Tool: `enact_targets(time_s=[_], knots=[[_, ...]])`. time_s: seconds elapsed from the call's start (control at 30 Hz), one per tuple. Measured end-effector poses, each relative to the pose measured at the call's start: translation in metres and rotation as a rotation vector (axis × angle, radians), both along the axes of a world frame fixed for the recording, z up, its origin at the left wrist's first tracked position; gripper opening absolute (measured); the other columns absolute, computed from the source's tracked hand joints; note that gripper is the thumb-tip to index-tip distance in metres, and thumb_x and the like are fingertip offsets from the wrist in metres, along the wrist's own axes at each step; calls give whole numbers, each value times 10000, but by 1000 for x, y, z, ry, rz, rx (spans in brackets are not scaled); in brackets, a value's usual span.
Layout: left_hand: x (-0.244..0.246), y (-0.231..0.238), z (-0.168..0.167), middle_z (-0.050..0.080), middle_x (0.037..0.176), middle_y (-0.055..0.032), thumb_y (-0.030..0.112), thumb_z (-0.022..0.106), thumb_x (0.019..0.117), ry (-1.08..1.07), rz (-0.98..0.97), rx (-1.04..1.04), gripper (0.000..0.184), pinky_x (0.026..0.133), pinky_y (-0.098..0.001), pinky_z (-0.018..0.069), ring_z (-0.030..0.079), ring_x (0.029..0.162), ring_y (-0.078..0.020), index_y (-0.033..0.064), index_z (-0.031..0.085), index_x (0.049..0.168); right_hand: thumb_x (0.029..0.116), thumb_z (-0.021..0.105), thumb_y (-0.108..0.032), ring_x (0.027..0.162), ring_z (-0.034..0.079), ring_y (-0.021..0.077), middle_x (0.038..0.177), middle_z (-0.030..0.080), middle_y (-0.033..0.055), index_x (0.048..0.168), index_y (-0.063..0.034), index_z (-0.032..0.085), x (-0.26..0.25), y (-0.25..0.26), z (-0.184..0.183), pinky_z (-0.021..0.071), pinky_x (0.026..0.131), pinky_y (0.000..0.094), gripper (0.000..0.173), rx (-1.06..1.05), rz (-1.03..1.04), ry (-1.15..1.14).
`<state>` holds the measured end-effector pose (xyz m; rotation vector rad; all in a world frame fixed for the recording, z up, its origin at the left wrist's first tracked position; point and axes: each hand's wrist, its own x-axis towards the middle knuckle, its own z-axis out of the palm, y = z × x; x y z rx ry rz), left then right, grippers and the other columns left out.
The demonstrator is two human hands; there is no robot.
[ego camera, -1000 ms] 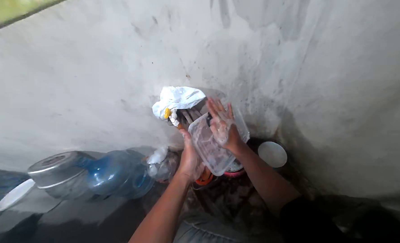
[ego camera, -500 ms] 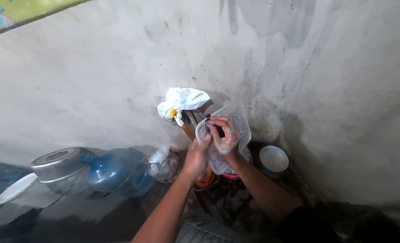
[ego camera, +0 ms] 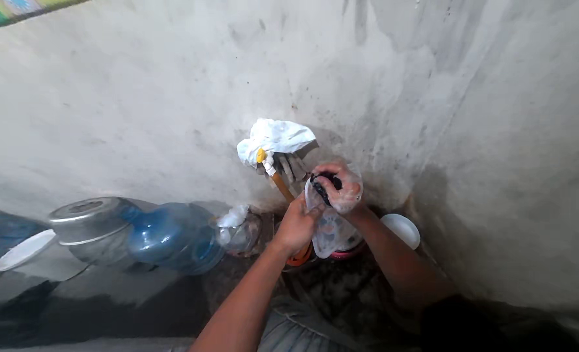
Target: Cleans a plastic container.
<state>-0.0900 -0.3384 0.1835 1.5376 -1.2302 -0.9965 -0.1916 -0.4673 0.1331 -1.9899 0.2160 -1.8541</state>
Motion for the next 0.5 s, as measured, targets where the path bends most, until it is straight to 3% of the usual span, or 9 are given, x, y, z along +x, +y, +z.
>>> enact_targets(time_s=[0.1, 0.17, 0.27, 0.33, 0.43, 0.5], knots=[[-2, -1, 1, 714, 1069, -92, 53, 566, 1032, 3, 15, -5, 323, 810, -349, 617, 720, 896, -163, 81, 548, 1353, 850, 782, -10, 999, 686, 153, 1036, 682, 121, 982, 7, 706, 3, 16, 4, 593, 880, 262, 153, 111, -175, -50], [-1, -1, 0, 716, 1054, -87, 35, 565, 1023, -10, 13, -19, 319, 796, -347, 617, 718, 878, -160, 79, 560, 1340, 891, 754, -45, 1029, 698, 172, 1065, 710, 118, 1010, -28, 748, 4, 29, 2, 593, 900, 282, 120, 120, -278, -5], [2, -2, -3, 707, 962, -90, 17, 550, 1006, -15, 10, -56, 269, 704, -348, 608, 698, 780, -168, 66, 587, 1268, 971, 601, -120, 1103, 667, 240, 1135, 707, 144, 1085, -28, 758, 6, 34, -6, 563, 962, 372, 215, -27, -207, 20], [4, 1, -2, 707, 959, -79, 34, 578, 1007, -22, 7, -72, 257, 713, -339, 609, 699, 784, -159, 72, 588, 1261, 966, 660, -212, 1134, 650, 250, 1183, 683, 165, 1108, -14, 744, 5, 30, -9, 553, 987, 382, 259, -106, -97, 11], [4, 4, 1, 710, 1004, -82, 41, 585, 1011, -47, 8, -42, 278, 758, -345, 615, 710, 834, -159, 68, 581, 1288, 910, 759, -113, 1141, 651, 218, 1256, 619, 184, 1106, -2, 723, 2, 22, -5, 568, 995, 324, 228, -137, -83, 11], [3, 4, 1, 714, 1015, -85, 55, 592, 1018, -34, 19, -36, 282, 766, -346, 619, 714, 842, -163, 70, 575, 1298, 891, 746, -17, 1122, 687, 210, 1175, 704, 152, 1063, -2, 767, 0, 21, -2, 582, 986, 320, 175, -125, -108, 36]])
